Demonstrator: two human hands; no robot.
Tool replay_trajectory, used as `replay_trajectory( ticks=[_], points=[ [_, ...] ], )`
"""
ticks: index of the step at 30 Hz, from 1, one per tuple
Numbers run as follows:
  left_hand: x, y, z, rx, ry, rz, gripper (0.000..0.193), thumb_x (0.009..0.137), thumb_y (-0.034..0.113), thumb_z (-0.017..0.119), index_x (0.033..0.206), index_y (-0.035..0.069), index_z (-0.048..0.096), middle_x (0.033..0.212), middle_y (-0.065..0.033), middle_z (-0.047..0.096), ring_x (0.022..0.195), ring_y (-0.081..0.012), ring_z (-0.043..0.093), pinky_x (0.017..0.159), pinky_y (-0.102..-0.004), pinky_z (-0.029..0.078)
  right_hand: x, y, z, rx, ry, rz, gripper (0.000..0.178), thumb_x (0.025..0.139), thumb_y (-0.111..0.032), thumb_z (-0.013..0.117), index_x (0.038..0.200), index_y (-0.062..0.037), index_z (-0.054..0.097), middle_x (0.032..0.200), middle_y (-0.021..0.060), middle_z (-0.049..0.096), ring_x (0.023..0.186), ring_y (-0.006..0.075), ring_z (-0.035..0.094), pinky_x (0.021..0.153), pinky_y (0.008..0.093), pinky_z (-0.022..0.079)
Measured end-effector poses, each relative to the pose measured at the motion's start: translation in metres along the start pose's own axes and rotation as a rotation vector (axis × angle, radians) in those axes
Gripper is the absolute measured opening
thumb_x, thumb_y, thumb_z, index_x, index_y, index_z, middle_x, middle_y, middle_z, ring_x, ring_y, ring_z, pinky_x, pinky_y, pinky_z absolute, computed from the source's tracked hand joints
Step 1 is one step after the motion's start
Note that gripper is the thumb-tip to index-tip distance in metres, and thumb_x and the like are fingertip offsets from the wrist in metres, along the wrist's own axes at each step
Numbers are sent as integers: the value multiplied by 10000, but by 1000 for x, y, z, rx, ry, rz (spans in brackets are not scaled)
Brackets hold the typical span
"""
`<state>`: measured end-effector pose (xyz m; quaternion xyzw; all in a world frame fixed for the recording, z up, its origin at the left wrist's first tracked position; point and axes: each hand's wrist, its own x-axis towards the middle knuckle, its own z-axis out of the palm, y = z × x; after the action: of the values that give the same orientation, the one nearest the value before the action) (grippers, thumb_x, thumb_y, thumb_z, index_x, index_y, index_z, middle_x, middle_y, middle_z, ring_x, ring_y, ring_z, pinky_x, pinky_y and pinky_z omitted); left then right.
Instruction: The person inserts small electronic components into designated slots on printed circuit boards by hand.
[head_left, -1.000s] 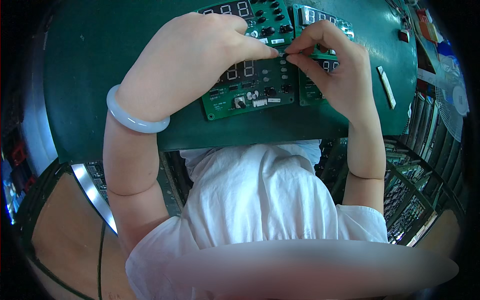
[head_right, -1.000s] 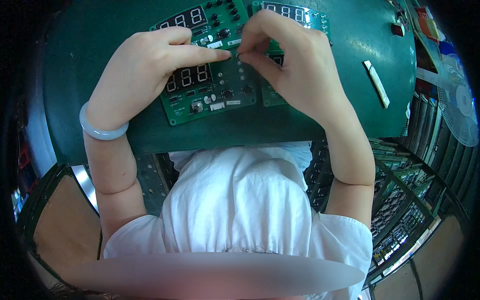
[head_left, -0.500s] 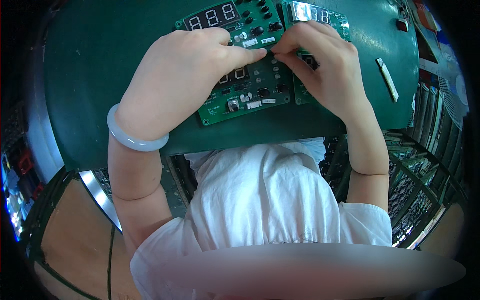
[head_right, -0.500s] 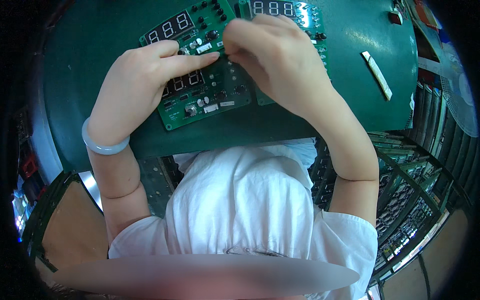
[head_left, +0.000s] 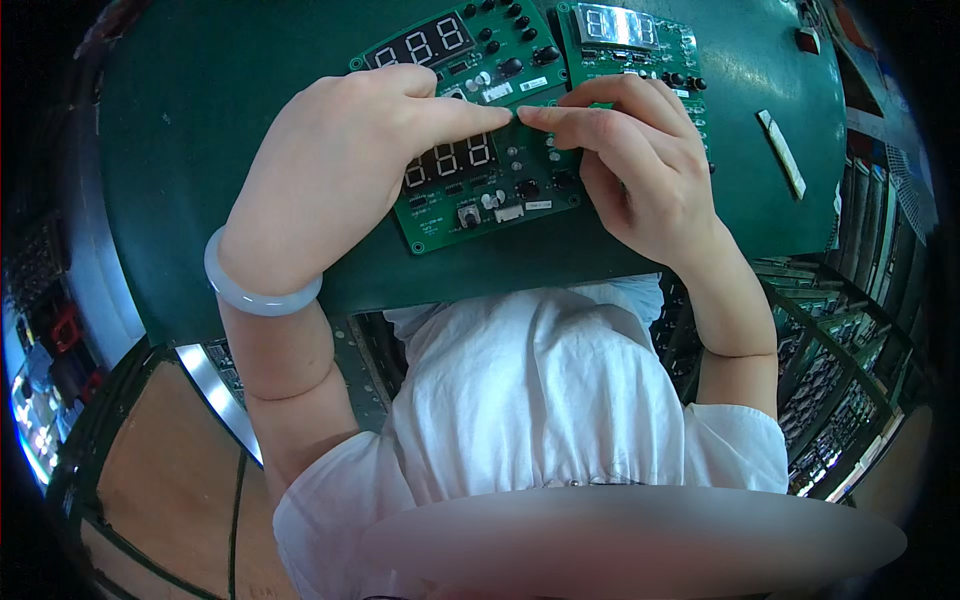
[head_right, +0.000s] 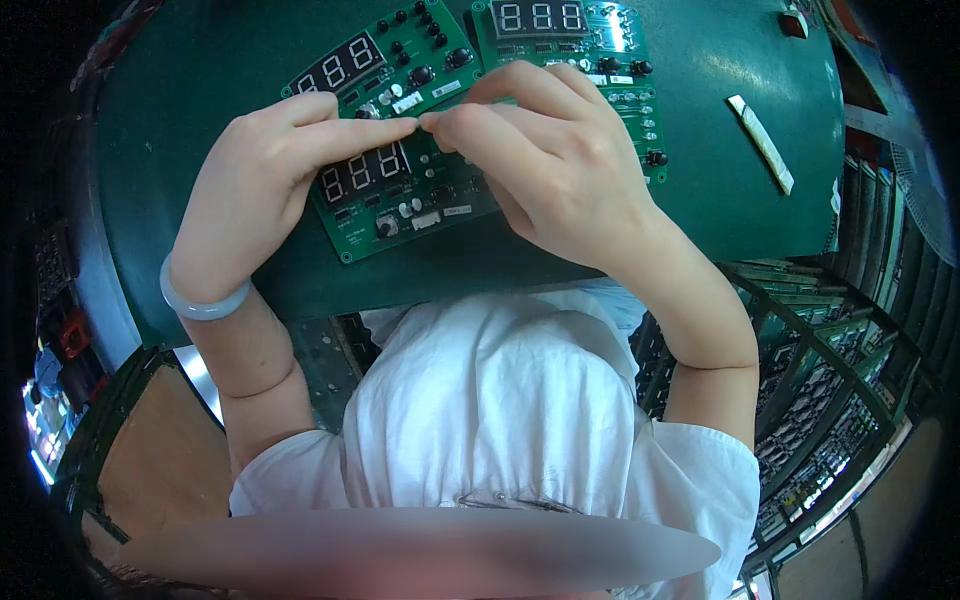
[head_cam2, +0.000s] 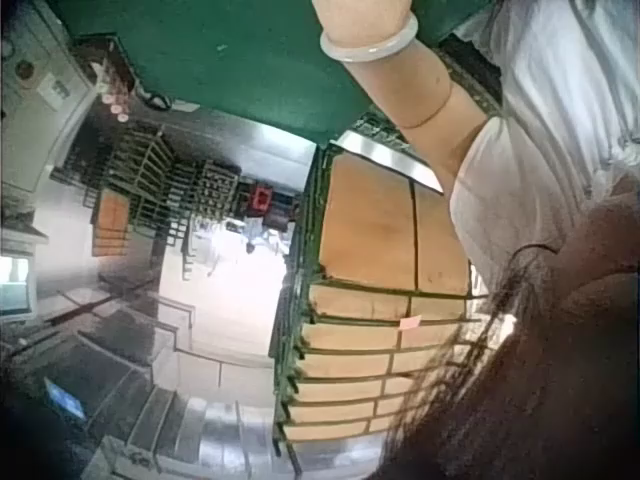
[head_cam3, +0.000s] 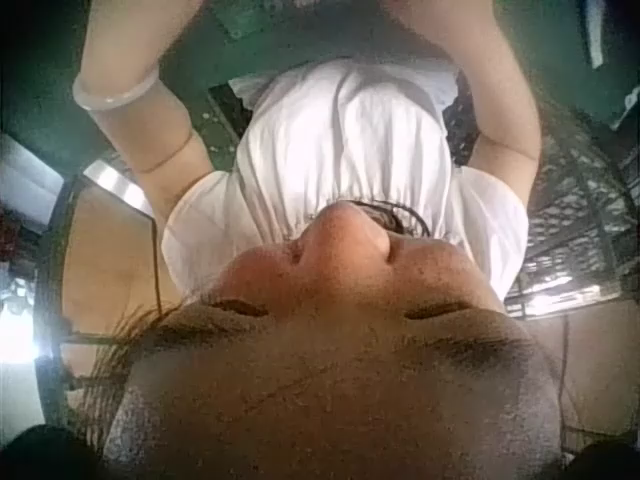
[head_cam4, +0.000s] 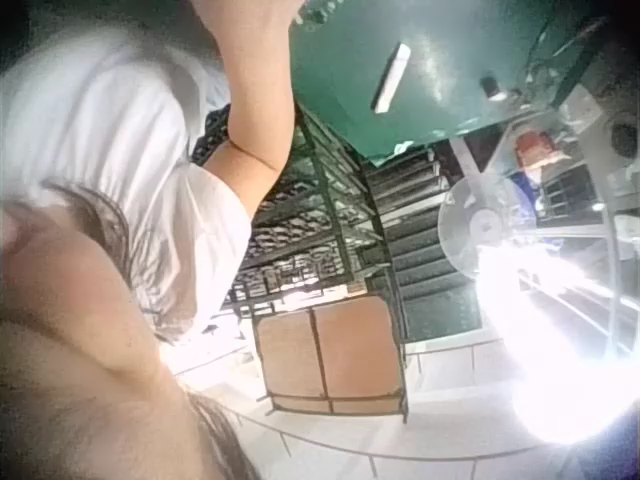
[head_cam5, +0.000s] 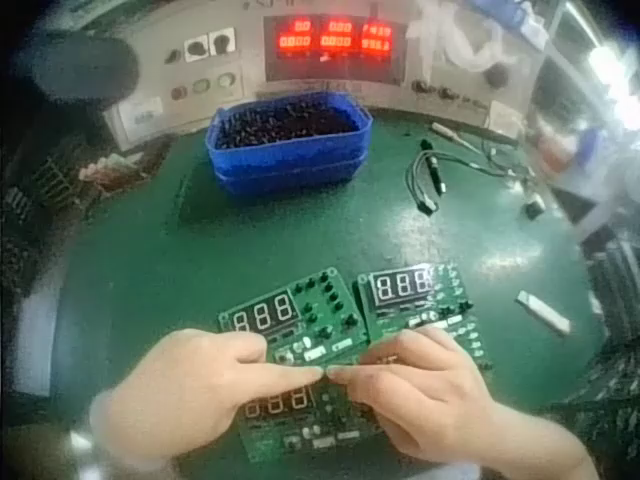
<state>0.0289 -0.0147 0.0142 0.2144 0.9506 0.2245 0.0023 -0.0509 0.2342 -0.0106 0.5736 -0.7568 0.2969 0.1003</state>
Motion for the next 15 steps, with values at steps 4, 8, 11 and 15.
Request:
replay_trajectory(
  ticks=[4, 8, 11, 15],
  points=[
    [2, -1, 1, 0, -15, 8, 515, 802, -72, 548, 1221, 162, 737, 801, -125, 563, 736, -301, 611, 660, -386, 497, -1, -3, -1, -37, -26, 44, 437, 661, 98, 678, 1063, -72, 673, 922, 43, 672, 920, 232, 642, 765, 351, 469],
    [1, 6, 4, -20, 5, 0, 485, 811, -50, 565, 1222, 147, 732, 799, -125, 558, 709, -309, 609, 630, -387, 489, 0, -4, 0, -29, -33, 49, 406, 665, 69, 712, 1034, -81, 630, 899, 33, 674, 926, 228, 643, 775, 359, 463],
    [0, 20, 4, 34, 7, -25, 460, 820, -33, 577, 1221, 136, 728, 795, -124, 553, 694, -314, 607, 612, -390, 483, 0, -5, -4, -19, -68, 60, 419, 661, 90, 691, 1040, -79, 631, 917, 26, 684, 937, 228, 647, 783, 357, 462],
    [0, 18, 1, 57, -16, -43, 432, 824, -23, 588, 1207, 116, 729, 816, -134, 573, 691, -310, 612, 610, -382, 489, -5, -2, -9, 33, 0, 116, 468, 665, 151, 581, 1071, -56, 686, 977, 52, 679, 954, 243, 648, 812, 354, 468]
  ],
)
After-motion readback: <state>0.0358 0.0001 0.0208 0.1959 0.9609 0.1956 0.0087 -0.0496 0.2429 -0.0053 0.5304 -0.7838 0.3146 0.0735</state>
